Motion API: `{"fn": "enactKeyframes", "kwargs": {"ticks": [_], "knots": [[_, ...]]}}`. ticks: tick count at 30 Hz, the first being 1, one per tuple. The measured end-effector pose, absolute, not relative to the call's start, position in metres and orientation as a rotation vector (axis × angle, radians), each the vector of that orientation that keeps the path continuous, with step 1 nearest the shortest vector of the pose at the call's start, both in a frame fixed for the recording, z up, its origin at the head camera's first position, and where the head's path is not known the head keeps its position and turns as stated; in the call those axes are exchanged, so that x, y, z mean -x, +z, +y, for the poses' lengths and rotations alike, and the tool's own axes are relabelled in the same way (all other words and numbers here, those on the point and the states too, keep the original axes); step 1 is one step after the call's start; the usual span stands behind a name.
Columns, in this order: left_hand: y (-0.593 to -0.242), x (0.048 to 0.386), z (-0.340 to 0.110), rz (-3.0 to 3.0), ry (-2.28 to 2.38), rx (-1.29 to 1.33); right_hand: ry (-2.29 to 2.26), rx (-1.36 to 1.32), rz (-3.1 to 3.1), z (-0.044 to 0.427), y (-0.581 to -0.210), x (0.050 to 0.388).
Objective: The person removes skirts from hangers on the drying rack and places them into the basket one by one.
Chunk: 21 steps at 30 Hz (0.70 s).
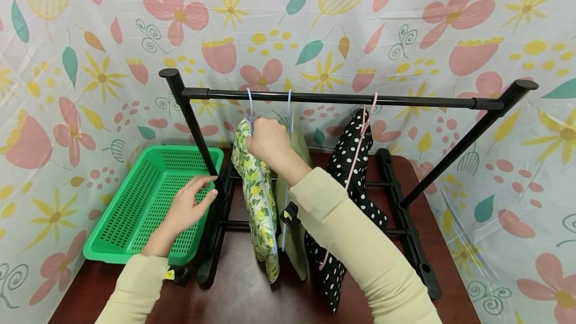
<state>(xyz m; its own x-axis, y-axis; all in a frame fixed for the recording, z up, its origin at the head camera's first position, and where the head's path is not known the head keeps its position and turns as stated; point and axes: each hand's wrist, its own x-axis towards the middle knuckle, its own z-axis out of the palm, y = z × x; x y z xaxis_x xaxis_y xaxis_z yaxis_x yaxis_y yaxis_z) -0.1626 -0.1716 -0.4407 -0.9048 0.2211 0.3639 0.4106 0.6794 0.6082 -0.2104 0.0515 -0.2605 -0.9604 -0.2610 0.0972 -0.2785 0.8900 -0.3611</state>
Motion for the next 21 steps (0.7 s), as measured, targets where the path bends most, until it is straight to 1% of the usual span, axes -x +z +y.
{"fn": "enactKeyframes", "kwargs": {"ticks": [5, 14, 21], "knots": [[-0.4425, 0.1633, -0.1714, -2.640, -1.049, 0.500, 0.580, -0.413, -3.024, 0.0514, -0.2586, 0.2106], [-0.4468, 0.1628, -0.1684, -2.654, -1.065, 0.476, 0.561, -0.292, -3.058, 0.0506, -0.2581, 0.2107], [-0.4511, 0.1621, -0.1639, -2.654, -1.077, 0.437, 0.556, -0.297, -3.019, 0.0502, -0.2607, 0.2130]]}}
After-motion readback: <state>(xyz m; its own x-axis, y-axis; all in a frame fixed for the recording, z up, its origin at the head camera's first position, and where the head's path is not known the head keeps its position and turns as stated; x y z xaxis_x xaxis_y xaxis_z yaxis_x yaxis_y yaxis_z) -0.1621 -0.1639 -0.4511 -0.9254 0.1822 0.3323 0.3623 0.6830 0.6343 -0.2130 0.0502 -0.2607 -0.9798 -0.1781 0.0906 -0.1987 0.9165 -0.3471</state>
